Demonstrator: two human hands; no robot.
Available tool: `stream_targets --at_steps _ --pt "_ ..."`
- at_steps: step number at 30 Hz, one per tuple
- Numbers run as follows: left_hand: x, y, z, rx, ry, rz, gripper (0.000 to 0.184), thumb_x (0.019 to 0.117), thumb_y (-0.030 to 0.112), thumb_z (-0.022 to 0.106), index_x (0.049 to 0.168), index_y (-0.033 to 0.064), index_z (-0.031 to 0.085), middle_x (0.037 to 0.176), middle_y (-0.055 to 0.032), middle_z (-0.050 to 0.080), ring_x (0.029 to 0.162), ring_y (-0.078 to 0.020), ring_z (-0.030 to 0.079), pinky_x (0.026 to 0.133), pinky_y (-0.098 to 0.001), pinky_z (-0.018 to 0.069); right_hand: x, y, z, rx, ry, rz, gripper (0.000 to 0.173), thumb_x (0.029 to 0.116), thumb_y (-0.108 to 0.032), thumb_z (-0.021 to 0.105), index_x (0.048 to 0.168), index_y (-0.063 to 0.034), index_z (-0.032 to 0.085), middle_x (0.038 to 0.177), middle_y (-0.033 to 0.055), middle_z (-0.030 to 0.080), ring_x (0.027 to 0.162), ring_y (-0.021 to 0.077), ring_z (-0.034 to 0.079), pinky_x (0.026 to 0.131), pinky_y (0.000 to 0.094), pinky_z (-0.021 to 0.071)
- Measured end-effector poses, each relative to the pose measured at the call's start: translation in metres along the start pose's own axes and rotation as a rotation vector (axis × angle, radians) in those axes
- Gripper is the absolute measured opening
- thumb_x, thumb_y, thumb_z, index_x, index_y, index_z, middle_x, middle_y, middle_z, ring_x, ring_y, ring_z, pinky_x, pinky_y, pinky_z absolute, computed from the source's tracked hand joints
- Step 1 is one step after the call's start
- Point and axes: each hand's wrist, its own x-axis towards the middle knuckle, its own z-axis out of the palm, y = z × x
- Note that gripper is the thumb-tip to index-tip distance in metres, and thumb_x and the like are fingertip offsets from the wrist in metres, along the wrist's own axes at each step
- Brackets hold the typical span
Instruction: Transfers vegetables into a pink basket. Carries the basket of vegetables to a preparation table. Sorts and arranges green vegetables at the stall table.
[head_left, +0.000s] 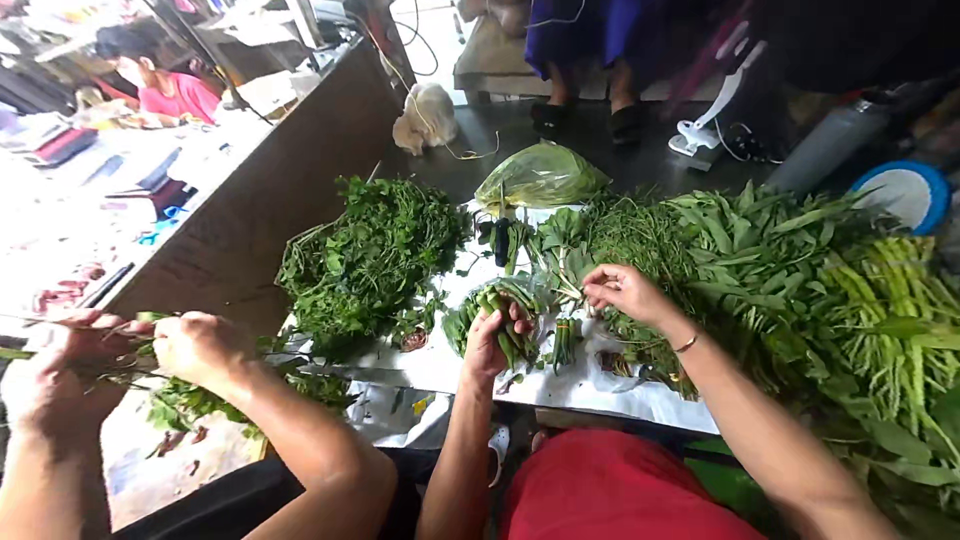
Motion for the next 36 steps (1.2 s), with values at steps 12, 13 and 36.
stream_targets --at_steps 12,13,36 --pt "-0.016 -0.016 -0.003 0.205 0.050 -0.057 0.030 0.0937 0.034 0.072 0.116 0.0171 0.064 0.089 -0.0015 0.069 0.078 -0.0153 0.069 0.079 -0.0355 0.0605 -0.075 0.088 0.014 -0.498 -0.191 0.315 0.023 0.0995 -0.009 0.062 0.116 0.0021 0.073 0.120 0.0224 0.069 0.114 0.0339 0.066 0.106 0.0495 0.0500" --pt "-0.016 -0.020 0.001 0.232 0.078 -0.072 0.029 0.0939 0.031 0.071 0.117 0.0157 0.062 0.089 -0.0028 0.070 0.078 -0.0162 0.070 0.078 -0.0355 0.0612 -0.077 0.095 0.025 -0.543 -0.200 0.326 0.023 0.0999 -0.011 0.061 0.115 0.0026 0.073 0.119 0.0235 0.068 0.115 0.0357 0.065 0.106 0.0508 0.0486" --pt "-0.037 -0.054 0.030 0.678 0.062 -0.228 0.048 0.0960 0.012 0.062 0.136 -0.0053 0.042 0.103 -0.0069 0.067 0.089 -0.0137 0.069 0.083 -0.0328 0.0600 -0.105 0.071 0.063 -0.011 0.496 0.001 0.011 0.0874 -0.008 0.069 0.094 0.0012 0.068 0.088 0.0059 0.074 0.081 0.0094 0.072 0.077 0.0273 0.0606"
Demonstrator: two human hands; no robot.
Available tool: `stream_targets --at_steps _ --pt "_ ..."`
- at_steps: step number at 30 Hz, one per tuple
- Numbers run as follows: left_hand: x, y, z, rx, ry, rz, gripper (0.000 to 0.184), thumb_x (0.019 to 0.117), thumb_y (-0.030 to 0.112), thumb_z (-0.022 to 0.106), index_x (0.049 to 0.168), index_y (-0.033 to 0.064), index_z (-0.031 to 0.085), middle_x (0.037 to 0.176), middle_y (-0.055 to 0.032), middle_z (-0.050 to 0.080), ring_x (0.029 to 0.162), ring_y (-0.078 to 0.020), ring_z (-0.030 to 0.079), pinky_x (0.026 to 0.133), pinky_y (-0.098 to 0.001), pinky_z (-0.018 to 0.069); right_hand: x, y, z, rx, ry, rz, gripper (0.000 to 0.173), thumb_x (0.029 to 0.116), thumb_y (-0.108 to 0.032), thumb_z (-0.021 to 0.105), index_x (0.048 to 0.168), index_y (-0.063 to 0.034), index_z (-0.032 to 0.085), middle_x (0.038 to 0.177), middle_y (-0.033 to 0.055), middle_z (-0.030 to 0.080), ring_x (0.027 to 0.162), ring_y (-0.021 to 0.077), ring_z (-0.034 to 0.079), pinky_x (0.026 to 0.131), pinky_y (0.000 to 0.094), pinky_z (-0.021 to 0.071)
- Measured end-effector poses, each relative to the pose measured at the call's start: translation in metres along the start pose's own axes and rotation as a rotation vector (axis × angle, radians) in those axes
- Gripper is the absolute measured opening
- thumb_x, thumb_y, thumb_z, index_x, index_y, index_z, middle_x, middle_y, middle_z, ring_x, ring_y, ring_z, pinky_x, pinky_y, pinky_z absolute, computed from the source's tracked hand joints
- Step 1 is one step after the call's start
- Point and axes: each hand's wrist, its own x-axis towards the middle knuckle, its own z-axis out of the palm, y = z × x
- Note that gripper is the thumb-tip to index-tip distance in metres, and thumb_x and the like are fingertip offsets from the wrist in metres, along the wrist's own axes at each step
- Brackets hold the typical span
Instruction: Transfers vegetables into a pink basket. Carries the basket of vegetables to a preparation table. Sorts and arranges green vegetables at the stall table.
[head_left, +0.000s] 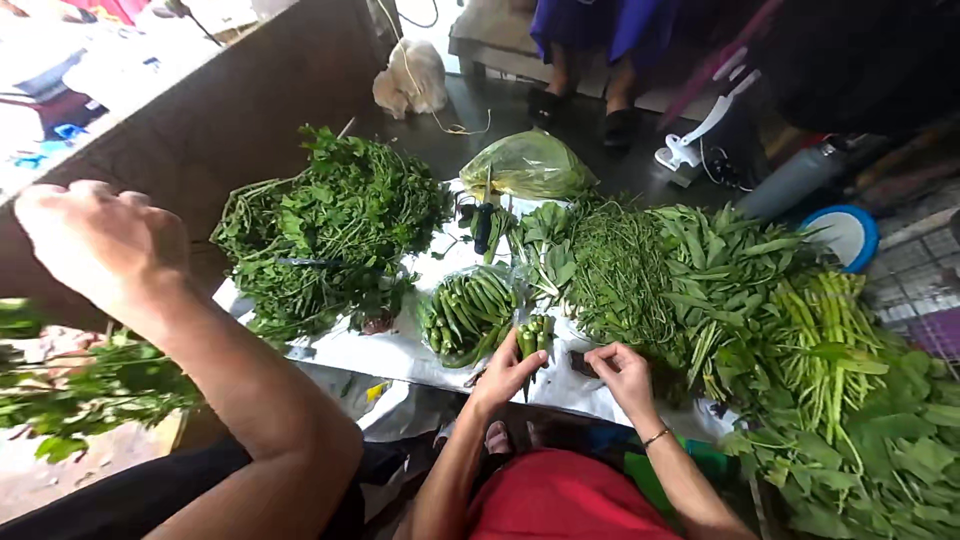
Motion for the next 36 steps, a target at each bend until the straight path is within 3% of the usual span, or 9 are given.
stream_targets --at_steps 3,6,10,21,24,27,30,33,36 --pt "0.002 0.007 0.002 0.060 -0.023 0.029 0.047 0.0965 0.013 0.062 0.136 -0.0050 0.043 0.104 -0.0072 0.068 0.088 -0.0137 0.069 0.083 -0.0327 0.0601 0.018 -0.034 0.009 0.265 -0.093 0.037 0.017 0.0925 0.002 0.063 0.109 0.0030 0.062 0.089 0.0058 0.074 0.076 0.0135 0.073 0.073 0.0306 0.0637" --pt "0.004 0.016 0.003 0.114 -0.027 0.088 0.044 0.0966 0.010 0.062 0.134 -0.0050 0.046 0.106 -0.0074 0.069 0.090 -0.0123 0.069 0.084 -0.0319 0.0600 0.029 -0.056 0.020 0.274 -0.211 -0.102 0.017 0.0936 0.000 0.061 0.104 0.0036 0.073 0.099 0.0069 0.072 0.071 0.0079 0.068 0.063 0.0241 0.0607" --pt "0.005 0.026 0.000 0.223 -0.019 0.200 0.041 0.0969 0.011 0.064 0.131 -0.0058 0.049 0.109 -0.0078 0.068 0.097 -0.0085 0.068 0.088 -0.0292 0.0581 0.032 -0.075 0.033 0.121 -0.242 -0.216 0.030 0.0875 -0.019 0.078 0.109 0.0013 0.074 0.109 0.0088 0.072 0.083 0.0031 0.067 0.068 0.0187 0.0567" --pt "0.008 0.037 -0.005 0.459 0.028 0.252 0.049 0.0977 0.018 0.066 0.135 -0.0072 0.047 0.113 -0.0134 0.067 0.102 -0.0117 0.067 0.094 -0.0308 0.0558 0.037 -0.093 0.044 0.096 -0.160 -0.257 0.023 0.0855 -0.013 0.078 0.102 0.0018 0.075 0.101 0.0084 0.074 0.087 0.0046 0.070 0.078 0.0193 0.0596" --pt "0.010 0.035 -0.008 0.509 0.047 0.278 0.047 0.0970 0.014 0.064 0.135 -0.0075 0.047 0.113 -0.0144 0.067 0.102 -0.0138 0.068 0.094 -0.0326 0.0561 0.043 -0.095 0.037 0.135 -0.263 -0.246 0.023 0.0927 -0.011 0.070 0.111 0.0027 0.073 0.111 0.0101 0.072 0.092 0.0090 0.072 0.079 0.0244 0.0621" --pt "0.011 0.039 -0.013 0.605 0.060 0.286 0.047 0.0975 0.015 0.064 0.136 -0.0074 0.048 0.115 -0.0167 0.067 0.104 -0.0183 0.068 0.096 -0.0364 0.0559 0.055 -0.099 0.021 0.216 -0.353 -0.250 0.026 0.1000 0.001 0.043 0.114 0.0022 0.065 0.123 0.0105 0.071 0.097 0.0160 0.074 0.072 0.0325 0.0654" --pt "0.009 0.056 -0.010 0.752 0.060 0.258 0.046 0.0971 0.015 0.065 0.134 -0.0086 0.050 0.116 -0.0210 0.067 0.107 -0.0266 0.068 0.098 -0.0416 0.0542 0.068 -0.109 0.009 0.234 -0.376 -0.257 0.017 0.0930 0.006 0.055 0.107 -0.0004 0.062 0.126 0.0101 0.070 0.093 0.0145 0.074 0.063 0.0285 0.0631" --pt "0.009 0.071 -0.006 0.858 0.035 0.183 0.045 0.0975 0.015 0.066 0.134 -0.0067 0.052 0.118 -0.0227 0.066 0.109 -0.0308 0.067 0.100 -0.0449 0.0528 0.080 -0.125 0.006 -0.005 -0.484 -0.335 0.036 0.0838 -0.016 0.079 0.114 -0.0020 0.065 0.133 0.0113 0.064 0.102 0.0128 0.070 0.069 0.0278 0.0619" --pt "0.011 0.072 -0.003 0.932 0.015 0.238 0.044 0.0941 0.009 0.066 0.132 -0.0087 0.053 0.118 -0.0247 0.066 0.110 -0.0343 0.067 0.099 -0.0478 0.0529 0.088 -0.142 0.018 -0.342 -0.598 -0.454 0.056 0.0783 -0.041 0.082 0.115 -0.0026 0.064 0.137 0.0161 0.060 0.115 0.0222 0.064 0.086 0.0376 0.0572"
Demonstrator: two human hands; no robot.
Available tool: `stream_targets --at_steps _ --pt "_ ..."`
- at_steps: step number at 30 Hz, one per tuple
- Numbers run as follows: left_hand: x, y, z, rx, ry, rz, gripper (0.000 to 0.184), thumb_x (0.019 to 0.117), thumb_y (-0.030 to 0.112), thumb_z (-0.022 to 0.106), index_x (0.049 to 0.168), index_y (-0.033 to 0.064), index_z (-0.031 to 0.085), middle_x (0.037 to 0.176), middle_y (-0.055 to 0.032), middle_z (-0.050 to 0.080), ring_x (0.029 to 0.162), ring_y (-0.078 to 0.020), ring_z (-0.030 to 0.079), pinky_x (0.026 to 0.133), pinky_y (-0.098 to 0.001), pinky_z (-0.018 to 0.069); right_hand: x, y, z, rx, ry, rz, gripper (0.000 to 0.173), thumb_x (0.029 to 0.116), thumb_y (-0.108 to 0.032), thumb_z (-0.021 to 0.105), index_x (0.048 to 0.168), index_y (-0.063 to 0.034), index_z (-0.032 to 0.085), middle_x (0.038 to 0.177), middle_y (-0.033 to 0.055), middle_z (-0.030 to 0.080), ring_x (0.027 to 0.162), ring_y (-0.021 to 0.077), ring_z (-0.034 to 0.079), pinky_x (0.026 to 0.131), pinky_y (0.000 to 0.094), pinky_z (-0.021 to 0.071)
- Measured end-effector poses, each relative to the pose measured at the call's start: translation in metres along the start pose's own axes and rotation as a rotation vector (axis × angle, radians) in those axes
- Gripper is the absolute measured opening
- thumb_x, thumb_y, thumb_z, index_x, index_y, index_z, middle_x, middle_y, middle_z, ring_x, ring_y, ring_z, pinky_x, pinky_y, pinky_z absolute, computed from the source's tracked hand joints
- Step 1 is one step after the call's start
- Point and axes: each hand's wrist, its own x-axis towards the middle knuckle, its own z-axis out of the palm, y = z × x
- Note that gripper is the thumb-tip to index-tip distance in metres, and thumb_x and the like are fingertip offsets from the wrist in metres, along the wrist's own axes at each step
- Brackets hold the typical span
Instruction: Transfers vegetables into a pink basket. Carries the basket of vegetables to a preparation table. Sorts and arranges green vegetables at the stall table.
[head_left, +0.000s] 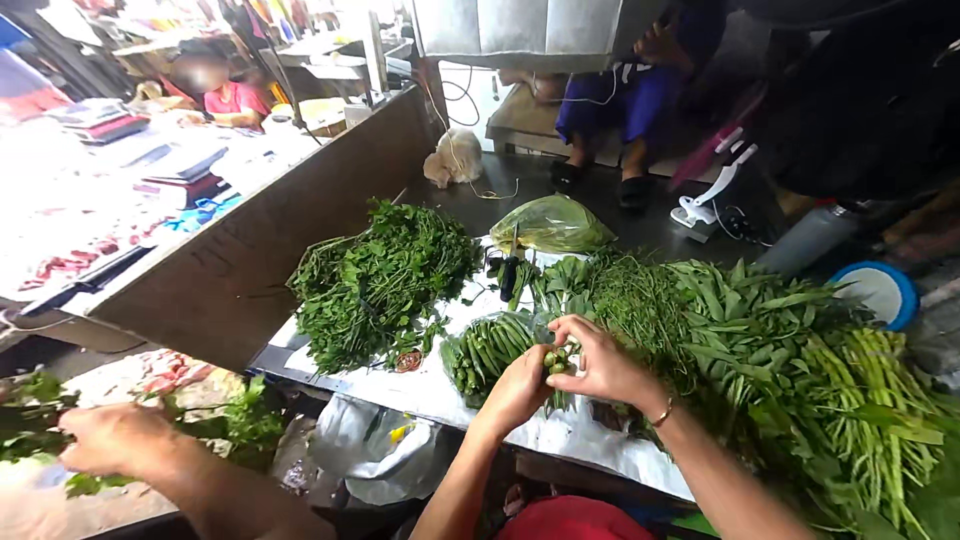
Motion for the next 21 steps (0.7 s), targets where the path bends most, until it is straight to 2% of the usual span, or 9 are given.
stream_targets --at_steps 1,2,5,7,10,13,15,18,21 --pt "0.000 0.001 0.000 0.010 0.001 0.005 0.046 0.0923 0.007 0.067 0.132 -0.0101 0.052 0.118 -0.0256 0.066 0.111 -0.0357 0.067 0.100 -0.0490 0.0523 0.005 -0.003 0.002 -0.052 -0.062 0.032 0.061 0.0772 -0.045 0.082 0.117 -0.0028 0.063 0.137 0.0160 0.060 0.122 0.0258 0.061 0.097 0.0433 0.0541" --pt "0.000 0.002 -0.001 0.014 0.002 -0.008 0.048 0.0906 0.005 0.068 0.133 -0.0106 0.051 0.118 -0.0260 0.066 0.112 -0.0363 0.066 0.101 -0.0494 0.0516 0.010 -0.005 0.005 -0.076 -0.115 0.070 0.067 0.0761 -0.047 0.083 0.121 -0.0029 0.061 0.133 0.0161 0.060 0.122 0.0278 0.060 0.099 0.0464 0.0521" --pt "-0.002 -0.002 -0.003 -0.033 0.055 -0.063 0.051 0.0901 0.004 0.069 0.135 -0.0092 0.051 0.121 -0.0247 0.065 0.114 -0.0343 0.066 0.102 -0.0482 0.0511 0.017 0.007 0.009 -0.058 -0.192 0.172 0.073 0.0760 -0.048 0.084 0.126 -0.0016 0.057 0.118 0.0170 0.064 0.108 0.0301 0.064 0.093 0.0496 0.0528" --pt "-0.005 -0.007 -0.005 -0.069 0.115 -0.071 0.048 0.0923 0.008 0.068 0.135 -0.0084 0.051 0.120 -0.0234 0.066 0.113 -0.0314 0.066 0.102 -0.0460 0.0516 0.016 0.021 0.014 -0.006 -0.210 0.162 0.065 0.0856 -0.048 0.078 0.122 0.0017 0.059 0.109 0.0187 0.067 0.101 0.0311 0.066 0.091 0.0503 0.0535" --pt "-0.005 -0.024 -0.006 -0.146 0.233 -0.019 0.045 0.0959 0.014 0.063 0.133 -0.0086 0.051 0.116 -0.0186 0.067 0.108 -0.0215 0.067 0.099 -0.0384 0.0540 0.001 0.029 0.026 -0.043 -0.138 -0.018 0.045 0.1054 -0.035 0.052 0.095 0.0054 0.067 0.093 0.0193 0.068 0.091 0.0313 0.068 0.085 0.0482 0.0549" --pt "-0.003 -0.036 -0.015 -0.269 0.297 0.009 0.045 0.0958 0.012 0.061 0.134 -0.0103 0.049 0.113 -0.0162 0.067 0.104 -0.0151 0.067 0.097 -0.0336 0.0549 -0.019 0.021 0.035 -0.069 -0.047 -0.353 0.042 0.1064 -0.027 0.051 0.082 -0.0008 0.071 0.083 0.0123 0.071 0.090 0.0260 0.071 0.087 0.0412 0.0565" --pt "0.000 -0.037 -0.018 -0.392 0.322 0.008 0.044 0.0964 0.011 0.061 0.133 -0.0098 0.049 0.113 -0.0130 0.067 0.102 -0.0108 0.067 0.095 -0.0307 0.0561 -0.029 0.011 0.038 0.073 -0.052 -0.536 0.038 0.1051 -0.027 0.054 0.079 -0.0048 0.071 0.080 0.0072 0.070 0.092 0.0210 0.069 0.093 0.0366 0.0534" --pt "0.003 -0.032 -0.017 -0.584 0.377 -0.010 0.043 0.0964 0.010 0.063 0.133 -0.0089 0.048 0.116 -0.0105 0.066 0.105 -0.0099 0.067 0.096 -0.0304 0.0567 -0.034 -0.005 0.040 0.526 -0.115 -0.648 0.025 0.1034 -0.015 0.055 0.099 -0.0020 0.075 0.098 0.0098 0.076 0.108 0.0209 0.070 0.108 0.0394 0.0498" --pt "0.003 -0.018 -0.017 -0.790 0.466 -0.033 0.041 0.0962 0.007 0.061 0.132 -0.0070 0.046 0.111 -0.0086 0.068 0.098 -0.0127 0.069 0.091 -0.0322 0.0589 -0.036 -0.012 0.045 1.187 -0.096 -0.459 0.031 0.1043 -0.009 0.052 0.129 -0.0100 0.071 0.125 0.0121 0.072 0.114 0.0218 0.070 0.098 0.0368 0.0582"
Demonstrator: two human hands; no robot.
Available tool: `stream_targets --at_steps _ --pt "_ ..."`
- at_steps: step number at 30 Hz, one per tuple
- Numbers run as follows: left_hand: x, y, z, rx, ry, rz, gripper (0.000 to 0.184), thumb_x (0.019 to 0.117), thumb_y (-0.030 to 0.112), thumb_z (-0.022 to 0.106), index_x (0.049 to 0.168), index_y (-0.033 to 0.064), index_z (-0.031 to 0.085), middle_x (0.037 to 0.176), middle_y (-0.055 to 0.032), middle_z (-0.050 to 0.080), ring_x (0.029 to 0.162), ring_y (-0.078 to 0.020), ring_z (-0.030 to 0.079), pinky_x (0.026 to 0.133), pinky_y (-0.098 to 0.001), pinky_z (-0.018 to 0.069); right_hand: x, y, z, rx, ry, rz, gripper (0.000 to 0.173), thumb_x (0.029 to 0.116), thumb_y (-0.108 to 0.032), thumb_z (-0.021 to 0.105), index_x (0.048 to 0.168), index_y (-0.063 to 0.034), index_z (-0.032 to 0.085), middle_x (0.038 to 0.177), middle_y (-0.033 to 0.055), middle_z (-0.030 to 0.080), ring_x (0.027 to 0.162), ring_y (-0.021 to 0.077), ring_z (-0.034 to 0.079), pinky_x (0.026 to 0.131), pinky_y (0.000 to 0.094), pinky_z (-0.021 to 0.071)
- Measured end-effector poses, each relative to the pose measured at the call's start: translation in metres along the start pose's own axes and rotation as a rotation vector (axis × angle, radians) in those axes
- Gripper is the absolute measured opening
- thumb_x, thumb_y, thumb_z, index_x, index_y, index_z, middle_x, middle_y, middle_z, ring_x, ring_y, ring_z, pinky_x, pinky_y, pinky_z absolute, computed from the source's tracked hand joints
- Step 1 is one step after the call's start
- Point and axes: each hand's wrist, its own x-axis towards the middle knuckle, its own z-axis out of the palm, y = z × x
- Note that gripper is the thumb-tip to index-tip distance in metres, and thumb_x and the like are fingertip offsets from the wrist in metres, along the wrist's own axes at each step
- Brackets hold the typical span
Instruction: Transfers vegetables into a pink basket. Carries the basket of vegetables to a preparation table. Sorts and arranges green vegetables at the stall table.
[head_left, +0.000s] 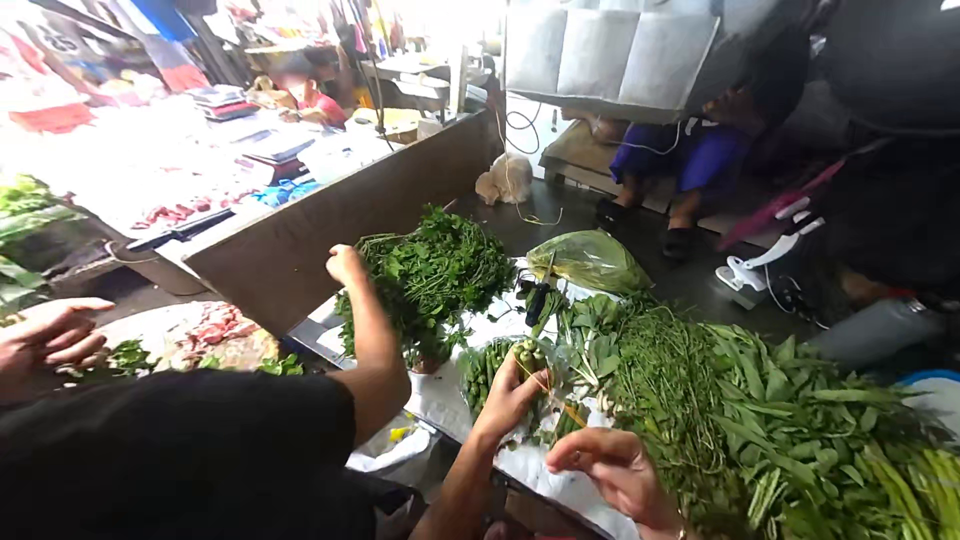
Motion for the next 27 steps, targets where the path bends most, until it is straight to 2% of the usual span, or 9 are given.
stream_targets --at_steps 2,3,6,9,12,14,18,22,27 --pt "-0.002 0.014 0.005 -0.098 0.049 0.003 0.039 0.0963 0.004 0.059 0.131 -0.0049 0.044 0.107 -0.0060 0.068 0.096 -0.0118 0.069 0.089 -0.0313 0.0592 0.004 0.006 0.003 0.321 0.279 0.029 0.046 0.0976 -0.006 0.061 0.141 -0.0226 0.065 0.140 0.0011 0.066 0.114 0.0124 0.070 0.087 0.0255 0.0614" --pt "-0.002 0.020 0.007 -0.117 0.058 0.021 0.039 0.0960 0.003 0.059 0.131 -0.0048 0.044 0.106 -0.0052 0.068 0.094 -0.0116 0.069 0.087 -0.0312 0.0597 0.008 0.010 0.000 0.444 0.366 0.017 0.053 0.0954 -0.005 0.064 0.146 -0.0210 0.060 0.147 -0.0009 0.061 0.120 0.0092 0.067 0.090 0.0210 0.0587" --pt "-0.003 0.027 0.010 -0.011 0.000 0.111 0.038 0.0939 0.002 0.060 0.129 -0.0069 0.047 0.106 -0.0056 0.068 0.094 -0.0101 0.069 0.087 -0.0304 0.0594 0.019 0.024 -0.012 0.599 0.531 0.019 0.054 0.0965 -0.012 0.067 0.148 -0.0040 0.053 0.150 0.0093 0.056 0.133 0.0133 0.059 0.100 0.0210 0.0540" --pt "-0.005 0.024 0.004 0.290 -0.119 0.194 0.040 0.0946 0.007 0.062 0.130 -0.0091 0.049 0.112 -0.0108 0.067 0.103 -0.0096 0.066 0.095 -0.0294 0.0558 0.029 0.032 -0.028 0.310 0.505 0.072 0.068 0.0895 -0.028 0.078 0.147 -0.0003 0.052 0.143 0.0142 0.061 0.129 0.0196 0.062 0.102 0.0284 0.0544" --pt "-0.008 0.024 0.000 0.626 -0.206 0.071 0.043 0.0973 0.016 0.067 0.132 -0.0064 0.053 0.115 -0.0196 0.068 0.108 -0.0241 0.068 0.098 -0.0404 0.0545 0.037 0.035 -0.042 -0.158 0.460 0.136 0.084 0.0798 -0.025 0.087 0.145 0.0081 0.045 0.128 0.0131 0.068 0.112 0.0196 0.069 0.092 0.0334 0.0599" --pt "-0.008 0.026 -0.003 0.755 -0.281 -0.104 0.044 0.0988 0.018 0.064 0.134 -0.0048 0.052 0.119 -0.0227 0.066 0.112 -0.0316 0.066 0.101 -0.0468 0.0518 0.042 0.031 -0.044 -0.493 0.379 0.208 0.073 0.0803 -0.015 0.082 0.140 0.0121 0.051 0.123 0.0137 0.069 0.106 0.0168 0.071 0.088 0.0299 0.0620" --pt "-0.014 0.019 -0.005 0.860 -0.356 -0.200 0.042 0.1005 0.018 0.060 0.135 -0.0051 0.052 0.121 -0.0252 0.064 0.115 -0.0357 0.065 0.101 -0.0498 0.0505 0.046 0.034 -0.039 -0.968 0.240 0.296 0.048 0.0852 -0.027 0.075 0.126 -0.0017 0.071 0.115 0.0114 0.069 0.095 0.0098 0.069 0.078 0.0222 0.0594" --pt "-0.022 0.012 -0.005 0.898 -0.380 -0.210 0.039 0.1000 0.016 0.060 0.131 -0.0065 0.053 0.120 -0.0257 0.064 0.116 -0.0365 0.065 0.102 -0.0503 0.0499 0.045 0.037 -0.037 -1.052 0.131 0.318 0.025 0.0860 -0.022 0.072 0.103 -0.0044 0.078 0.109 0.0114 0.072 0.088 0.0120 0.070 0.073 0.0253 0.0599" --pt "-0.026 0.003 -0.013 0.764 -0.309 -0.262 0.054 0.0949 0.014 0.067 0.141 -0.0048 0.045 0.126 -0.0244 0.062 0.119 -0.0337 0.064 0.104 -0.0503 0.0497 0.057 0.041 -0.039 -1.014 0.015 0.351 0.025 0.0878 -0.019 0.069 0.105 -0.0020 0.074 0.108 0.0140 0.070 0.093 0.0183 0.068 0.077 0.0315 0.0575"
